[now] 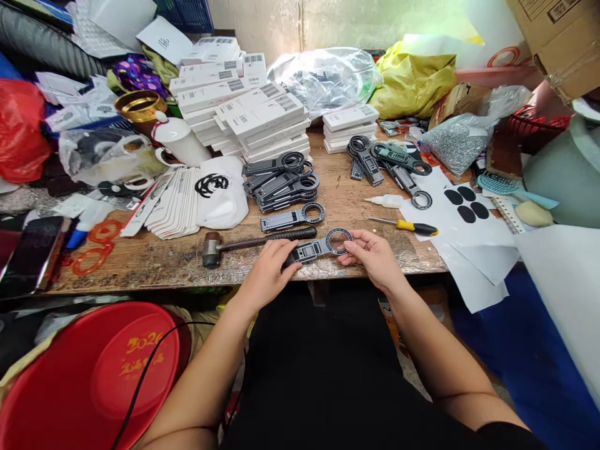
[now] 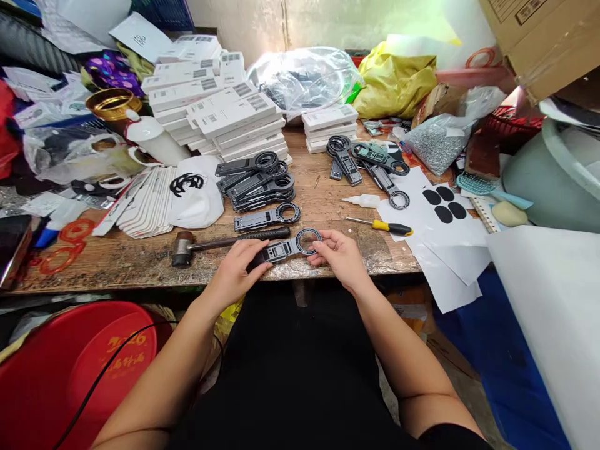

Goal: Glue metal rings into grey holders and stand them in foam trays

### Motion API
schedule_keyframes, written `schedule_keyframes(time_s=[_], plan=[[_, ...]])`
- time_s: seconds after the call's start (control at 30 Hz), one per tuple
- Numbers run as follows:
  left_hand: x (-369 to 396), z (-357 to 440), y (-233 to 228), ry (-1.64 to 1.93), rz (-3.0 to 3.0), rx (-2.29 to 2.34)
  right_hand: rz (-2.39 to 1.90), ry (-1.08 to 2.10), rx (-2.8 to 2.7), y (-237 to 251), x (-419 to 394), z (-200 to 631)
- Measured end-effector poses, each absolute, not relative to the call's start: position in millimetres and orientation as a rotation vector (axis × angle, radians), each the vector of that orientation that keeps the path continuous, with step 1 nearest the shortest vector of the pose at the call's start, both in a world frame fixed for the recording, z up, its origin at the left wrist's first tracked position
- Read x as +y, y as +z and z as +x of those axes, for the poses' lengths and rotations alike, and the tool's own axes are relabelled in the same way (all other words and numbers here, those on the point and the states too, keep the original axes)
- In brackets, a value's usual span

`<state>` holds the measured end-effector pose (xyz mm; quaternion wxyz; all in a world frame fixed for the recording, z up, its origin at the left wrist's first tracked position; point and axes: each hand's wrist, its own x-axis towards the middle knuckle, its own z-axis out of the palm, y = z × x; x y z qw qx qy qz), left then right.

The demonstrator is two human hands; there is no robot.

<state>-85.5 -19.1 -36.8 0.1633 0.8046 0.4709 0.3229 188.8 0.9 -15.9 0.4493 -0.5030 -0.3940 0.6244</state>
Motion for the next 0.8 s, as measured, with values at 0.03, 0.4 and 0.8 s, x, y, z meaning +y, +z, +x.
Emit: schedule_keyframes(time_s=[0.03, 0.4, 0.8], plan=[[-18, -86, -35, 1.022, 2.303, 1.367, -1.225, 1.538, -0.968, -13, 8, 187], [29, -85, -45, 1.094, 2.403, 1.517, -1.362, 1.199, -1.289, -8, 118, 155], [19, -82, -38, 1.401, 2.329, 1.462, -1.917, 0.382, -1.562, 15, 202, 249]])
